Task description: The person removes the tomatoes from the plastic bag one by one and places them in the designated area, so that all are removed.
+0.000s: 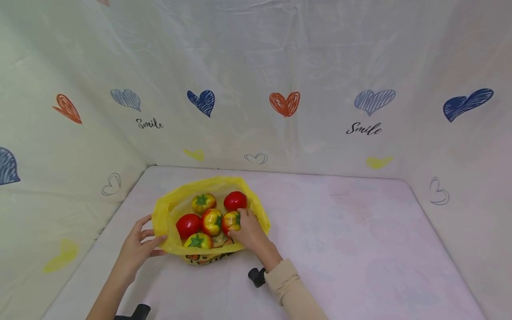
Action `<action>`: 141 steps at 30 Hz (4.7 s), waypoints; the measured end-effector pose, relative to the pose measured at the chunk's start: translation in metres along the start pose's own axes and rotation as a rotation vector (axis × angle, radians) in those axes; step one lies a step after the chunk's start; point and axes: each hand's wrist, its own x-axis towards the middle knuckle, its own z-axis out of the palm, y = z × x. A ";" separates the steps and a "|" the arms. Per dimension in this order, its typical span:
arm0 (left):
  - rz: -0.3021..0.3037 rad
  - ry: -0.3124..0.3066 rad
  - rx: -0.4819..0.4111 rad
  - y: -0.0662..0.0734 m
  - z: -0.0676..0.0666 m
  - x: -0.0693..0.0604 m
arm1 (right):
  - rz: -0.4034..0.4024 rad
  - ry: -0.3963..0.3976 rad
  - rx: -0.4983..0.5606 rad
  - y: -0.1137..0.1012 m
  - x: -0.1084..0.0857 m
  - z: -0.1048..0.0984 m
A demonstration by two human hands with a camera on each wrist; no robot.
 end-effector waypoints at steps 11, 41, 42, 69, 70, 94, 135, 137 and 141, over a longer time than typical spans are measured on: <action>-0.019 -0.020 0.000 -0.001 0.000 0.003 | 0.056 -0.021 0.076 0.009 0.010 0.006; 0.001 -0.035 0.002 0.004 0.002 0.003 | -0.014 -0.001 0.051 0.002 0.004 0.001; 0.001 -0.034 0.003 0.004 0.002 0.003 | -0.018 0.002 0.054 0.000 0.002 0.000; -0.001 -0.035 0.004 0.006 0.002 0.004 | -0.135 0.118 0.167 -0.014 -0.052 -0.036; -0.001 -0.034 0.005 0.006 0.002 0.004 | -0.133 0.129 0.164 -0.014 -0.054 -0.038; -0.002 -0.026 0.001 0.006 0.001 0.002 | -0.030 0.312 0.161 0.032 -0.064 -0.076; -0.004 -0.036 0.010 0.009 0.004 0.003 | 0.297 0.318 0.158 0.126 -0.027 -0.080; -0.001 -0.035 0.008 0.009 0.004 0.003 | 0.294 0.321 0.152 0.126 -0.026 -0.080; 0.007 -0.033 0.005 0.009 0.004 0.004 | 0.272 0.319 0.132 0.125 -0.023 -0.081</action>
